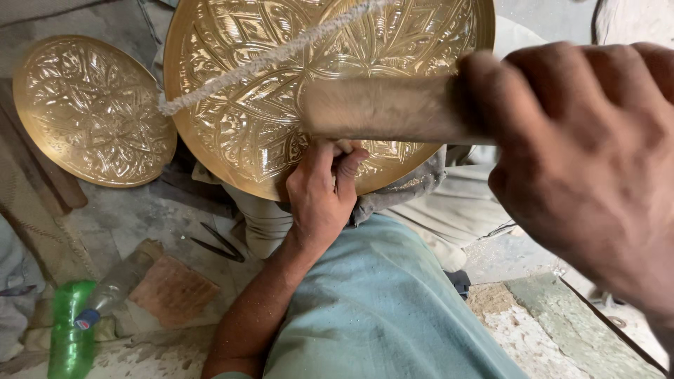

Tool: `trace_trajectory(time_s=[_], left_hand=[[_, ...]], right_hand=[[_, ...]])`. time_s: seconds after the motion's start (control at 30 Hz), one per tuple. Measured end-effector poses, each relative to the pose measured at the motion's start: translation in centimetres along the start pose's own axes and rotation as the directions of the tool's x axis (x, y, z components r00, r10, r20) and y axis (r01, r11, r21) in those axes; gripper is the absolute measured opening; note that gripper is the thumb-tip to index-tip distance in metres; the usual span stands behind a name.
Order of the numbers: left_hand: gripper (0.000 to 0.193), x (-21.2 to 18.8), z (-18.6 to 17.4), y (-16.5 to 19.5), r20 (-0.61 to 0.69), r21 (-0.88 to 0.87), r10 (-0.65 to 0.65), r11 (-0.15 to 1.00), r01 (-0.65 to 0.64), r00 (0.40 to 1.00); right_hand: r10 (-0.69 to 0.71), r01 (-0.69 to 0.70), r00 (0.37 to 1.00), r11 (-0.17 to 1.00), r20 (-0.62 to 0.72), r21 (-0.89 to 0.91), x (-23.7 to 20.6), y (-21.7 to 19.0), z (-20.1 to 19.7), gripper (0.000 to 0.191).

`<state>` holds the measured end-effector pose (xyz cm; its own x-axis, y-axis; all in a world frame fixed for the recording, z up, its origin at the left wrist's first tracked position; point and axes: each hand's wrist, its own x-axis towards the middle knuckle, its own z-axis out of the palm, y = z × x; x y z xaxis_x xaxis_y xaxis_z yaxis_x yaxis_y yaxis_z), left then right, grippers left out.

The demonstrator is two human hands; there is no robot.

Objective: The person sits on the floor holding a small punch against an engraved brass tray resting on their lap and strikes the punch with a wooden mallet, working the pattern across the tray surface. A second smaller brass tray lies beside them on the floor.

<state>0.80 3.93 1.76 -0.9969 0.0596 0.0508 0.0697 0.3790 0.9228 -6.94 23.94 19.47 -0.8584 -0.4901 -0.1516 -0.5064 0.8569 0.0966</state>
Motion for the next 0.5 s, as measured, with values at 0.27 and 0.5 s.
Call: trace_trajectory(time_s=[0.27, 0.5], left_hand=[[0.025, 2.0, -0.3, 0.0, 0.123, 0.105, -0.01, 0.994, -0.003, 0.992], [0.021, 4.0, -0.2, -0.6, 0.408, 0.05, 0.107, 0.989, -0.14, 0.906]], right_hand=[[0.214, -0.236, 0.964, 0.962, 0.157, 0.135, -2.9, 1.8, 2.7, 0.045], [0.406, -0.416, 0.906, 0.804, 0.12, 0.425, -7.2, 1.7, 7.5, 0.04]])
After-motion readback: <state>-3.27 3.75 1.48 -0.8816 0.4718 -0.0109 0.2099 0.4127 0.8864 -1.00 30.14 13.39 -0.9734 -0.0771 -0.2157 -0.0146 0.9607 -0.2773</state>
